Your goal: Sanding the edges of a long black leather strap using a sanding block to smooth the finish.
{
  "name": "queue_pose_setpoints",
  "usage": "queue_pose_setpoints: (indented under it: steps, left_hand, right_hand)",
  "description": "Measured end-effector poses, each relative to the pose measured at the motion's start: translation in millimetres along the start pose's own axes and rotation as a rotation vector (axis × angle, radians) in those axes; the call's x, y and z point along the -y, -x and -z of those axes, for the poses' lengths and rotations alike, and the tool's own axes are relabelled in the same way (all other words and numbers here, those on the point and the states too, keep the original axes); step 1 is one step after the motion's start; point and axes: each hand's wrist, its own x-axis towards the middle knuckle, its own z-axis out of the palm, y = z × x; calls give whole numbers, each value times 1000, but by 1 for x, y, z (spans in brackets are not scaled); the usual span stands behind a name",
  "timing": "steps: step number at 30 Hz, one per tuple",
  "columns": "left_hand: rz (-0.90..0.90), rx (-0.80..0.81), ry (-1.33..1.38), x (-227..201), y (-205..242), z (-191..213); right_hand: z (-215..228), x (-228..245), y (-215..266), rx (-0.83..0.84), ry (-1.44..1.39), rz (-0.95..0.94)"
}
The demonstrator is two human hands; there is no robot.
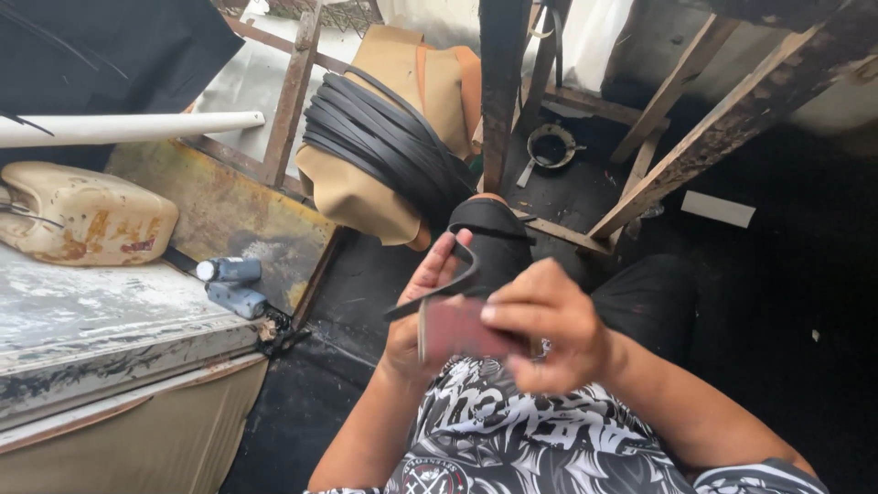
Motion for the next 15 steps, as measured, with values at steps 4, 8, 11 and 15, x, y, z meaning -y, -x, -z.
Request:
queue_pose_setpoints:
  steps: [4, 8, 11, 15]
  left_hand:
    - [-24, 36, -17, -13, 3, -4]
    - [-34, 41, -88, -16, 7, -1]
    - [-12, 13, -63, -12, 6, 8]
    - [4, -83, -80, -5, 11, 18]
  right_hand:
    - [19, -22, 20, -51, -272, -170]
    - [30, -50, 32, -279, -494, -506]
    - [18, -58, 37, -279, -601, -617]
    - [-3, -60, 27, -144, -719, -666]
